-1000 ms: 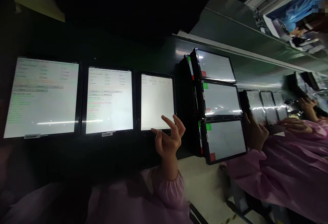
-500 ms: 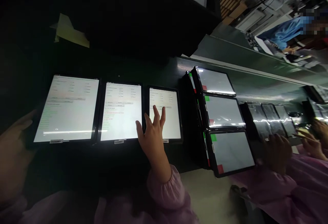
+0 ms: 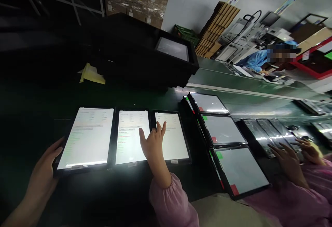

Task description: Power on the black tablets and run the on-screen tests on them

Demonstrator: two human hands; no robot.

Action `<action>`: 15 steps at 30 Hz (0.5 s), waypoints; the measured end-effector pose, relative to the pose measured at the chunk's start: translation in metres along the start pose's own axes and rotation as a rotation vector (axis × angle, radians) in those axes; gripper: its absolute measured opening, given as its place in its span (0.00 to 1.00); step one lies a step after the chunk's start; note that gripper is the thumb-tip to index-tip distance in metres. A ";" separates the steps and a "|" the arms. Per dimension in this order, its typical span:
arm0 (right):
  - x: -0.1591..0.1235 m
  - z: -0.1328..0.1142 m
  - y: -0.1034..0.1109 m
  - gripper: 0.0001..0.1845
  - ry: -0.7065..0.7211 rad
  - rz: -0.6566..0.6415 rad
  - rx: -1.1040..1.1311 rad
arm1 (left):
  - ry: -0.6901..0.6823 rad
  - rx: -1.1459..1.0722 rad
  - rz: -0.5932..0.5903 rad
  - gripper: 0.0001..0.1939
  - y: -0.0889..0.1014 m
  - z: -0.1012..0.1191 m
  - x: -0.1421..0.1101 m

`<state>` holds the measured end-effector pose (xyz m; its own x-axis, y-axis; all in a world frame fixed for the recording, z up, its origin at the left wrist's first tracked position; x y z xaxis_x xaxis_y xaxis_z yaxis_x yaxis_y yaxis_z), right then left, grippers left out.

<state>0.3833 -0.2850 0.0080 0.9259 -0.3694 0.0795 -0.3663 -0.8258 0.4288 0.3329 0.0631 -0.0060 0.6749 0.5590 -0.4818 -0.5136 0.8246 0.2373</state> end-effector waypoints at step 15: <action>-0.026 -0.030 0.060 0.30 -0.393 -0.174 0.410 | 0.032 0.014 -0.121 0.29 0.006 -0.018 -0.003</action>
<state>0.3397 -0.3120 0.0587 0.9003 -0.2797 -0.3335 -0.2910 -0.9566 0.0168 0.3185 0.0647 -0.0181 0.7139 0.4524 -0.5345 -0.4221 0.8870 0.1872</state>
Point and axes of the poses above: each hand's wrist, its own x-axis towards the middle knuckle, its own y-axis out of the back of the hand, z = x × y, the point moved 5 cm from there along x, towards the middle knuckle, and after that the axes turned 13 degrees about x, right-handed, at the moved point
